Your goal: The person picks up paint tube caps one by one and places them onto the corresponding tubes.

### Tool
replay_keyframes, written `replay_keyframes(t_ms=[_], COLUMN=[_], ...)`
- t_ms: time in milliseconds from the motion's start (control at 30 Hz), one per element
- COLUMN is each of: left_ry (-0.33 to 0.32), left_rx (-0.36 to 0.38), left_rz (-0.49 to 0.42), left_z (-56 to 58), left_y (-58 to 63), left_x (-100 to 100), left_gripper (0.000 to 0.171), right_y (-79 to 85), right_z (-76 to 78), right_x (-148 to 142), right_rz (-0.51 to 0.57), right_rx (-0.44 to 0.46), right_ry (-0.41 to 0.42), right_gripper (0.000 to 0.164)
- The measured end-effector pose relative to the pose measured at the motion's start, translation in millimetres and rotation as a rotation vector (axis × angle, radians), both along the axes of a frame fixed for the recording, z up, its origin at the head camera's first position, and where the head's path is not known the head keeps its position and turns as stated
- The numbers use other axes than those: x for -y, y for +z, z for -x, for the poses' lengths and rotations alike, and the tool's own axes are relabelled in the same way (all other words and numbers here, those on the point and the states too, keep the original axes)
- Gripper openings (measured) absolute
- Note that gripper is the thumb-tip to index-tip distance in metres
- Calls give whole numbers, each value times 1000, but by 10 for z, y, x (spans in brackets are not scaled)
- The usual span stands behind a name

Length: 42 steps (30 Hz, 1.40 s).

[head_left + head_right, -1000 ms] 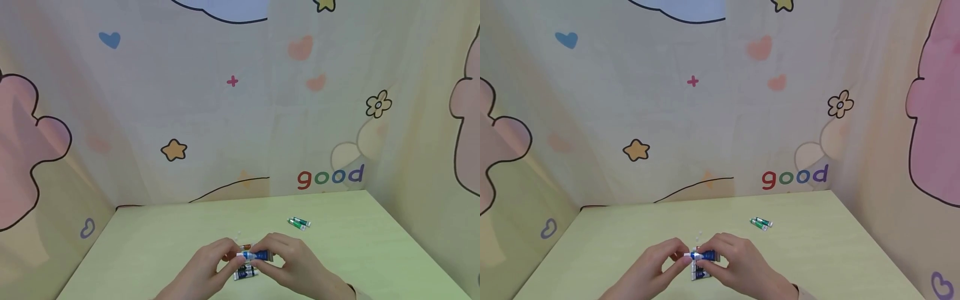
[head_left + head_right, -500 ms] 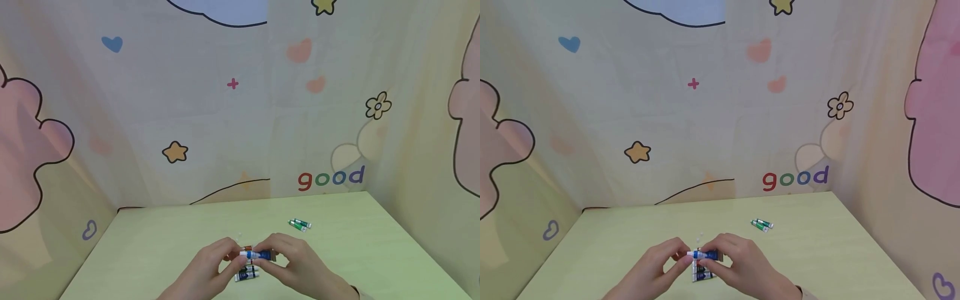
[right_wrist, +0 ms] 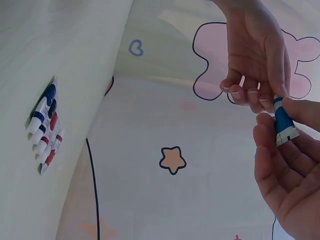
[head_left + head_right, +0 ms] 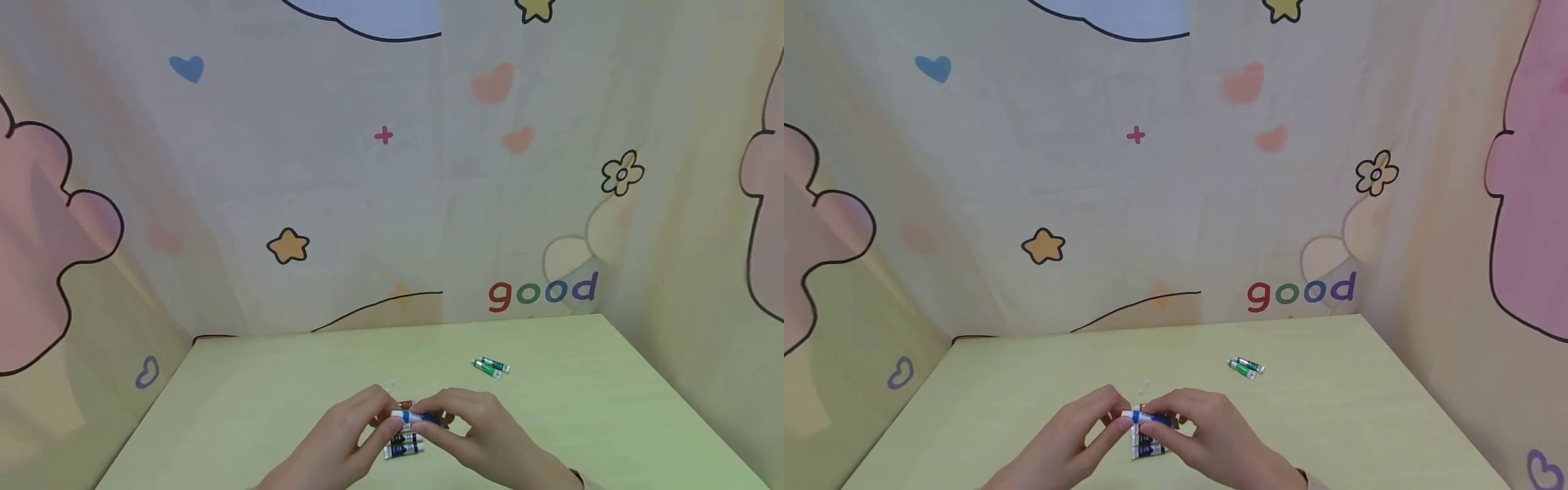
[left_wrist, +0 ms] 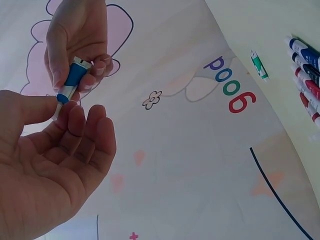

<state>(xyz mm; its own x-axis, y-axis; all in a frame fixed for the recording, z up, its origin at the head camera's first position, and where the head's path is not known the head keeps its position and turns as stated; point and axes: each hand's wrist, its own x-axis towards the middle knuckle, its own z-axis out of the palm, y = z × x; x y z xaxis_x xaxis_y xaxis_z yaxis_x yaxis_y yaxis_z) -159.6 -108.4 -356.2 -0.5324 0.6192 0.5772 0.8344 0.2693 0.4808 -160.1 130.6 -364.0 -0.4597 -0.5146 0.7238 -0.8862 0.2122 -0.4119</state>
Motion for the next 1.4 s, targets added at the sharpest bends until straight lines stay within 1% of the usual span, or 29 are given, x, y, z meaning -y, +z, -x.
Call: replay_keyframes(t_ms=[100, 167, 233, 300, 367, 467, 567, 633, 800, 900, 967, 1000, 1033, 1133, 1200, 1233, 1267, 1333, 1400], left_ry=[-5, 5, 21, 34, 45, 49, 65, 86, 154, 174, 174, 172, 166, 164, 159, 155, 154, 144, 142], left_rx=[-31, -16, 26, 86, 138, 168, 146, 122, 49, -10, -46, -61, -80, -116, -147, -161, -169, -177, -155], left_rz=[7, 13, 19, 19, 13, -5, -27, -41, -57, -56, -60, -63, -68, -73, -78, -82, -84, -96, -110], left_z=[18, 31, 49, 77, 115, 169, 201, 208, 211, 223, 234, 240, 248, 270, 296, 310, 327, 370, 421], left_y=[-1, -10, -21, -32, -41, -49, -54, -58, -68, -75, -81, -85, -88, -87, -90, -91, -93, -98, -99], left_x=[3, 6, 9, 7, -1, -20, -39, -49, -69, -76, -80, -82, -83, -88, -89, -87, -85, -78, -67], left_gripper=[7, 6, 6, 7, 10, 12, 12, 11, 8, 8, 7, 6, 5, 5, 7, 8, 8, 10, 10], right_y=[-10, -18, -25, -27, -26, -21, -24, -31, -42, -50, -55, -56, -57, -47, -34, -28, -21, -8, -2], right_z=[33, 50, 65, 76, 87, 103, 123, 136, 153, 171, 190, 199, 210, 244, 263, 275, 286, 315, 358], right_x=[-4, -6, -6, -3, 4, 19, 38, 52, 85, 90, 82, 76, 67, 34, 15, 9, 3, -3, -10], right_rz=[3, 5, 4, 2, 0, -4, 9, 24, 43, 44, 48, 51, 54, 71, 84, 91, 94, 87, 75], right_rx=[1, 12, 8, 7, -17, -48, -76, -84, -46, -27, 10, 46, 92, 281, 397, 439, 472, 503, 531], right_ry=[16, 12, -16, -58, -104, -162, -182, -177, -171, -174, -159, -146, -127, -75, -57, -55, -60, -91, -137], right_gripper=[22, 22, 23, 24, 25, 24, 25, 25, 21, 19, 18, 17, 16, 15, 16, 16, 16, 15, 17])
